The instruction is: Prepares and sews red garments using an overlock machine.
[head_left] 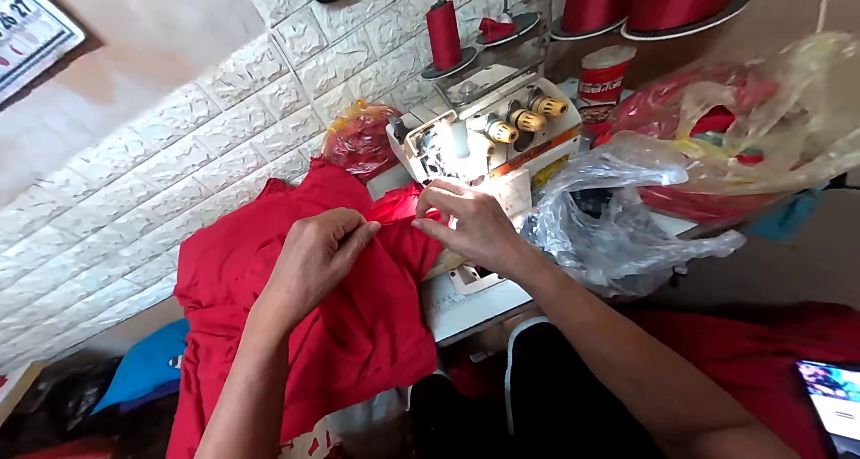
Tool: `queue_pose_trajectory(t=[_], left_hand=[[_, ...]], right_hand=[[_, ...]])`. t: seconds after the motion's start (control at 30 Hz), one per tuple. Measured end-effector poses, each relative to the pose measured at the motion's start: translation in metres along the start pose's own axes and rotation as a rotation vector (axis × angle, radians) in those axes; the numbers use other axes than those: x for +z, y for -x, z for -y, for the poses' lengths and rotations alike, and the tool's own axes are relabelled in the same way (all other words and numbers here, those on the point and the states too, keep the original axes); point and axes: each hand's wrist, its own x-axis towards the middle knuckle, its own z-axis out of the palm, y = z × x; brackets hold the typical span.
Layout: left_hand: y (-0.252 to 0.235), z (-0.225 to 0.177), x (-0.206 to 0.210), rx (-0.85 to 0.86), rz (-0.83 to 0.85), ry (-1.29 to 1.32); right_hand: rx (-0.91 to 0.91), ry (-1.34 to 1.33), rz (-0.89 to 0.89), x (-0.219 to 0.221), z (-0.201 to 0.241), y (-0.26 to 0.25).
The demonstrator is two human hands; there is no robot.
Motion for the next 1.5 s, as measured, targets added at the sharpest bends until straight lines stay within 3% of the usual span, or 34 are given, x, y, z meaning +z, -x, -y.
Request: queue_pose_trajectory(t=[0.07, 0.13, 0.2, 0.73, 1.23, 1.37, 1.5], left_hand=[[0.012, 0.034, 0.023, 0.216, -0.185, 0.128], [0.003, -0.003, 0.001, 0.005, -0.006, -0.001], [-0.007, -0.023, -0.007, -0.068, 0.061, -0.095], [-0.007, -0.015, -0.006, -0.058, 0.039, -0.115], [-0.021, -0.036, -0.003, -0.015, 0.083, -0.024], [-0.023, -0.056, 0.006, 0.070, 0.185, 0.107], [-0.025, -0.062, 0.013, 0.120, 0.461, 0.130]], right_hand=[[0.027, 0.008, 0.012, -0.001, 0.003, 0.000], [0.053, -0.005, 0.020, -0.002, 0.006, 0.001], [0.044, -0.035, 0.011, -0.001, 0.007, 0.002], [0.007, -0.061, -0.071, 0.000, 0.000, 0.006], [0.017, -0.251, 0.109, -0.014, 0.006, 0.008], [-0.050, -0.199, 0.118, -0.038, 0.017, 0.031], [-0.011, -0.024, 0.027, -0.045, 0.016, 0.080]])
